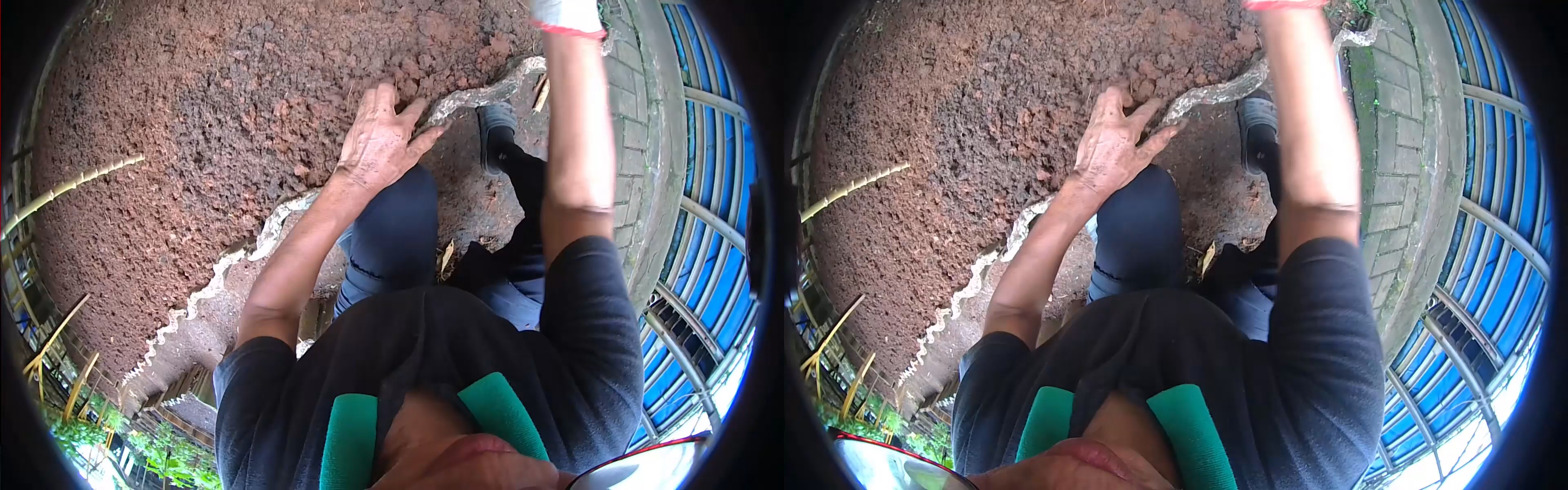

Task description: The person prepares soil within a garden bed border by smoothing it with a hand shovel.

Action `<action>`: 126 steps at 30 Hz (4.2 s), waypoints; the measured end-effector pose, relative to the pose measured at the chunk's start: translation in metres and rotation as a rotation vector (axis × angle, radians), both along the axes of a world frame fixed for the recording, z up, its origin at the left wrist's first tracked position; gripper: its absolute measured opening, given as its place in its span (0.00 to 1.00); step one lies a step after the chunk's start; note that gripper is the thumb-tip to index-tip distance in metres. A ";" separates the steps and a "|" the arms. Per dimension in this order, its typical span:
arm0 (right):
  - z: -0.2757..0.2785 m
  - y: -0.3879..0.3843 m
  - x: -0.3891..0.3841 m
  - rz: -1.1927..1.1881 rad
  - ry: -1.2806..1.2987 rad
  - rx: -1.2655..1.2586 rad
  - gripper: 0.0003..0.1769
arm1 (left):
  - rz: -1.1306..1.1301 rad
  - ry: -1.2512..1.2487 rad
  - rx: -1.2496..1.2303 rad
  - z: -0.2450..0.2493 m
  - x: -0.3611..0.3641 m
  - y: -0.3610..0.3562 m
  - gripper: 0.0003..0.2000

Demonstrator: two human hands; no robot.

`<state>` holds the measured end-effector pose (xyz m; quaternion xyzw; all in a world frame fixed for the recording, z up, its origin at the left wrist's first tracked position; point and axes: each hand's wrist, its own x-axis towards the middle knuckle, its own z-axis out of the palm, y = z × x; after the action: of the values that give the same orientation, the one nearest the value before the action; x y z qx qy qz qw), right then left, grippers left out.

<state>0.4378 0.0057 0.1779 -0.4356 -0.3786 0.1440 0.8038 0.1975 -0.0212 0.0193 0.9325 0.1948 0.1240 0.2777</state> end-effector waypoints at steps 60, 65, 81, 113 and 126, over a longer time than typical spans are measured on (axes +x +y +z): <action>-0.172 0.072 0.007 -0.186 0.035 0.010 0.04 | -0.010 0.061 0.242 0.001 0.020 0.000 0.38; -0.070 0.063 -0.021 -0.088 0.041 0.050 0.06 | -0.010 0.054 0.211 -0.001 0.019 0.000 0.38; -0.055 0.037 -0.003 -0.058 0.081 0.066 0.05 | -0.018 0.055 0.256 -0.003 0.021 -0.001 0.38; -0.028 -0.159 -0.018 -0.654 -1.223 -0.776 0.27 | 0.432 -0.643 -1.212 -0.019 0.048 0.286 0.11; -0.016 -0.134 -0.047 -0.540 -0.128 -0.697 0.18 | 0.184 -0.029 -0.156 0.097 0.000 0.148 0.08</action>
<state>0.3911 -0.1280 0.1622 -0.7718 -0.2293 0.0208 0.5927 0.1970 0.1273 0.1161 0.8843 0.2847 0.1469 0.3396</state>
